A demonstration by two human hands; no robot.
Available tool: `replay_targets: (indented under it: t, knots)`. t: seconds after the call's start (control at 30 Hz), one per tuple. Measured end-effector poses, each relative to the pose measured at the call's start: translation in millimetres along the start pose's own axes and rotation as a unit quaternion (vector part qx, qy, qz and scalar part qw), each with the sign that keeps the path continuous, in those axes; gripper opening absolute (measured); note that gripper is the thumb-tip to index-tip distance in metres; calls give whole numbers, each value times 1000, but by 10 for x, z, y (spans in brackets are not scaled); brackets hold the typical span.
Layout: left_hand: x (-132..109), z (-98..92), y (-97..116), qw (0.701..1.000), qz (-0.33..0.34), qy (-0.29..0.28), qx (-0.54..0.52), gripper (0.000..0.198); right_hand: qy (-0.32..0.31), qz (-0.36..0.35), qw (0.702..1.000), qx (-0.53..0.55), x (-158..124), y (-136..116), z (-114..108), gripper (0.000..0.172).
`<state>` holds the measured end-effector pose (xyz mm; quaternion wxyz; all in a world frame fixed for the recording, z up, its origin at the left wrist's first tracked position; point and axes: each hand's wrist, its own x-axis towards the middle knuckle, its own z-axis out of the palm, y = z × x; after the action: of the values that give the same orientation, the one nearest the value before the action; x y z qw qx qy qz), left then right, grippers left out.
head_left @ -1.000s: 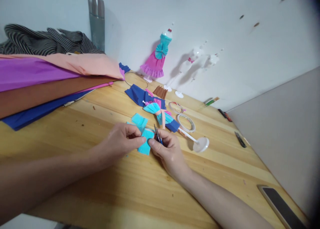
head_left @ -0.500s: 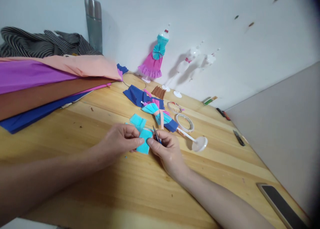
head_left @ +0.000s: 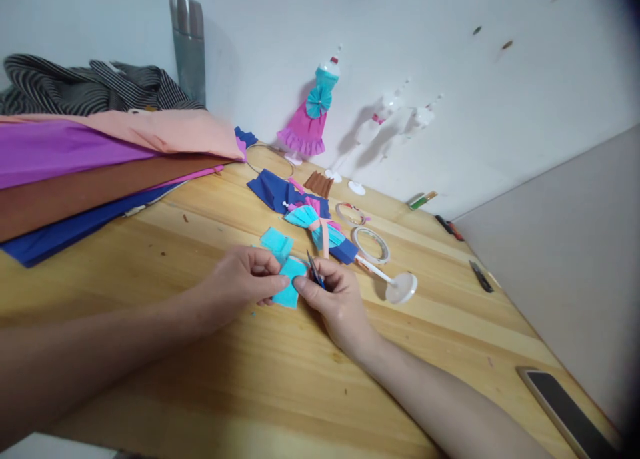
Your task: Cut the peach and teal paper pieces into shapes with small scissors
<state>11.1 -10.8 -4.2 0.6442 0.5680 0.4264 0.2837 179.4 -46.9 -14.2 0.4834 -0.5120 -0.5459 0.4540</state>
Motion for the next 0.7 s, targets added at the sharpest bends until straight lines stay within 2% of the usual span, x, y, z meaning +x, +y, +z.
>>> replay_targets:
  t: [0.13,0.37,0.53,0.7]
  knots:
    - [-5,7,11,1000,3,2,2,21,-8,23,999,24,-15,64,-19,36]
    - [5,-36,28,1000,-2,-13,7,22,-43,15,997,65,-11,112,-53,35]
    - [43,-27,-43,999,21,-39,28,20,-48,39,998,18,-5,54,-27,37]
    - [-30,-6,33,996,36,-51,65,27,-67,48,996,-31,3,-75,-26,30]
